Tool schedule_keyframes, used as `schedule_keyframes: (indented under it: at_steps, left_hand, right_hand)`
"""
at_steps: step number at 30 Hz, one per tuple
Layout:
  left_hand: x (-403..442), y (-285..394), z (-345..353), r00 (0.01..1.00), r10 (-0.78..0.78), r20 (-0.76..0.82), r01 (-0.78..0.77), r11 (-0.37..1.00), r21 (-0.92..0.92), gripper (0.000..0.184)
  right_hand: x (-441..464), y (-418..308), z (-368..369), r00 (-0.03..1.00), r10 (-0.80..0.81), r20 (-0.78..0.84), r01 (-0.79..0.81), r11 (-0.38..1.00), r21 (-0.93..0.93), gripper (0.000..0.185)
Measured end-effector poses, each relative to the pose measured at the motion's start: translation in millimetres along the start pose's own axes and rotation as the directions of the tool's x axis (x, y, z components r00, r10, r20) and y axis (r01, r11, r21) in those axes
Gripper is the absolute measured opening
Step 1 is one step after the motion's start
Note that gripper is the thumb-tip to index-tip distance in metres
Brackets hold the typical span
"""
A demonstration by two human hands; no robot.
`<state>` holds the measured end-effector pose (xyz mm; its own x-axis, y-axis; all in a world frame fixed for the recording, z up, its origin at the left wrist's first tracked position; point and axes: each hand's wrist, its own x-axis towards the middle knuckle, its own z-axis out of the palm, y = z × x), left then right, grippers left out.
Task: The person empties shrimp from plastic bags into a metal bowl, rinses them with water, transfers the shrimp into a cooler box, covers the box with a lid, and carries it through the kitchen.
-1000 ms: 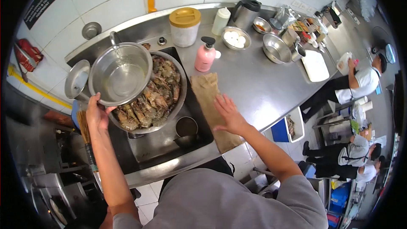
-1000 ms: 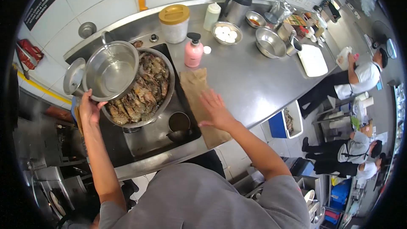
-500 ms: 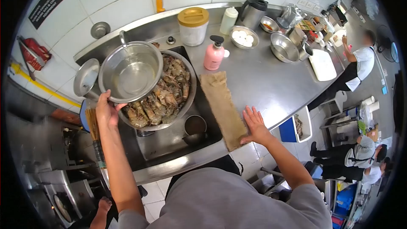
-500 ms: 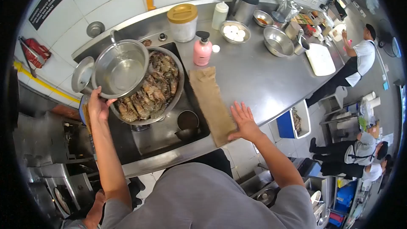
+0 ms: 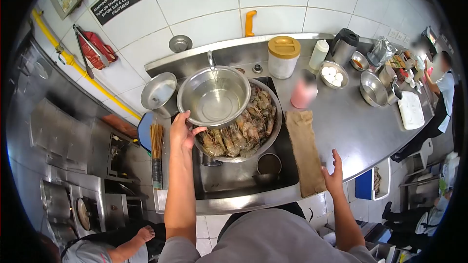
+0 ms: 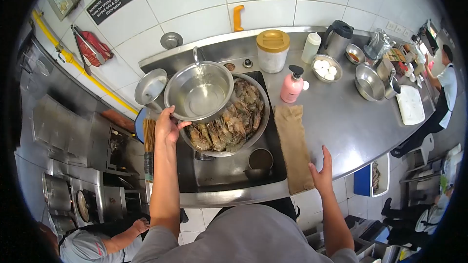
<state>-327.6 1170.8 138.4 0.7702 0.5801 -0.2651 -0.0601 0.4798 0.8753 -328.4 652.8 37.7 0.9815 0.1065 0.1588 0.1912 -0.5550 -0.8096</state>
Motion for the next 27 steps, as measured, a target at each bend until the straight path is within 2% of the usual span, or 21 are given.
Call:
schedule_keyframes:
  at_steps: [1, 2, 4, 6, 8, 10, 12, 13, 15, 16, 18, 20, 21, 22, 24, 27]
  left_hand:
    - [-0.9, 1.3, 1.6, 1.0, -0.018, -0.011, 0.018, 1.0, -0.017, 0.018]
    - [-1.2, 2.4, 2.9, 1.0, -0.012, -0.006, 0.012, 1.0, -0.014, 0.018]
    - [-0.2, 2.7, 6.3, 0.999, -0.033, -0.021, 0.032, 0.999, -0.023, 0.023]
    - [4.4, 0.3, 6.4, 1.0, -0.02, 0.006, 0.02, 1.0, -0.018, 0.026]
    - [6.7, -1.1, 7.8, 0.999, -0.038, 0.006, 0.038, 0.999, -0.038, 0.026]
    - [4.8, -1.8, 14.7, 1.0, -0.025, 0.003, 0.026, 1.0, -0.017, 0.027]
    - [3.6, -0.3, 18.9, 0.999, -0.048, 0.013, 0.048, 0.998, -0.036, 0.027]
    - [5.9, -3.9, 16.4, 0.999, -0.041, 0.031, 0.041, 0.999, -0.019, 0.042]
    - [3.9, -6.3, 18.8, 0.998, -0.041, 0.043, 0.042, 0.999, -0.034, 0.042]
    - [3.2, -7.2, 20.7, 0.997, -0.051, 0.049, 0.054, 0.997, -0.048, 0.042]
    - [4.8, -9.5, 21.7, 0.995, -0.064, 0.082, 0.069, 0.996, -0.052, 0.039]
    - [0.7, -7.3, 25.8, 0.996, -0.057, 0.062, 0.057, 0.998, 0.002, 0.039]
    - [-6.1, -3.8, 32.7, 0.998, -0.051, 0.029, 0.052, 0.999, -0.017, 0.023]
    - [-5.5, -2.9, 33.4, 0.998, -0.043, 0.036, 0.044, 0.999, -0.016, 0.023]
    - [-4.7, -5.7, 29.5, 0.996, -0.066, 0.052, 0.068, 0.997, -0.042, 0.022]
    - [-4.1, -5.6, 26.5, 0.992, -0.047, 0.114, 0.05, 0.999, -0.017, 0.024]
  right_hand:
    - [2.3, -14.8, 6.3, 0.998, 0.022, -0.064, -0.02, 0.999, 0.025, 0.068]
    - [10.3, -26.0, 16.3, 0.997, 0.019, -0.07, -0.017, 0.999, 0.03, 0.068]
    - [27.9, -46.1, 33.8, 0.997, 0.073, 0.002, -0.067, 0.917, 0.393, 0.056]
    - [57.1, -76.5, 61.0, 0.992, 0.041, 0.116, -0.103, 0.794, 0.599, 0.041]
    - [90.0, -142.9, 72.5, 0.954, 0.015, 0.299, -0.241, 0.634, 0.735, 0.042]
    - [124.0, -177.1, 92.3, 0.909, -0.072, 0.41, -0.261, 0.67, 0.695, 0.042]
    - [156.4, -196.2, 122.1, 0.885, -0.076, 0.459, -0.288, 0.686, 0.669, 0.044]
    - [168.5, -201.1, 135.2, 0.889, -0.084, 0.45, -0.276, 0.684, 0.675, 0.044]
    - [191.4, -208.6, 154.7, 0.873, 0.067, 0.483, -0.373, 0.729, 0.574, 0.048]
    - [197.2, -208.6, 159.0, 0.88, 0.052, 0.473, -0.356, 0.73, 0.583, 0.048]
    - [202.0, -204.2, 169.3, 0.808, 0.157, 0.568, -0.515, 0.657, 0.551, 0.051]
    - [204.6, -195.7, 176.3, 0.807, 0.111, 0.58, -0.514, 0.615, 0.598, 0.05]
    - [205.2, -193.6, 175.9, 0.795, 0.085, 0.6, -0.522, 0.598, 0.608, 0.047]
    - [205.9, -191.9, 176.5, 0.782, 0.059, 0.62, -0.532, 0.582, 0.616, 0.044]
    - [202.2, -197.8, 173.4, 0.805, 0.078, 0.588, -0.506, 0.608, 0.612, 0.038]
    - [196.5, -200.4, 181.7, 0.86, 0.203, 0.469, -0.487, 0.603, 0.632, 0.025]
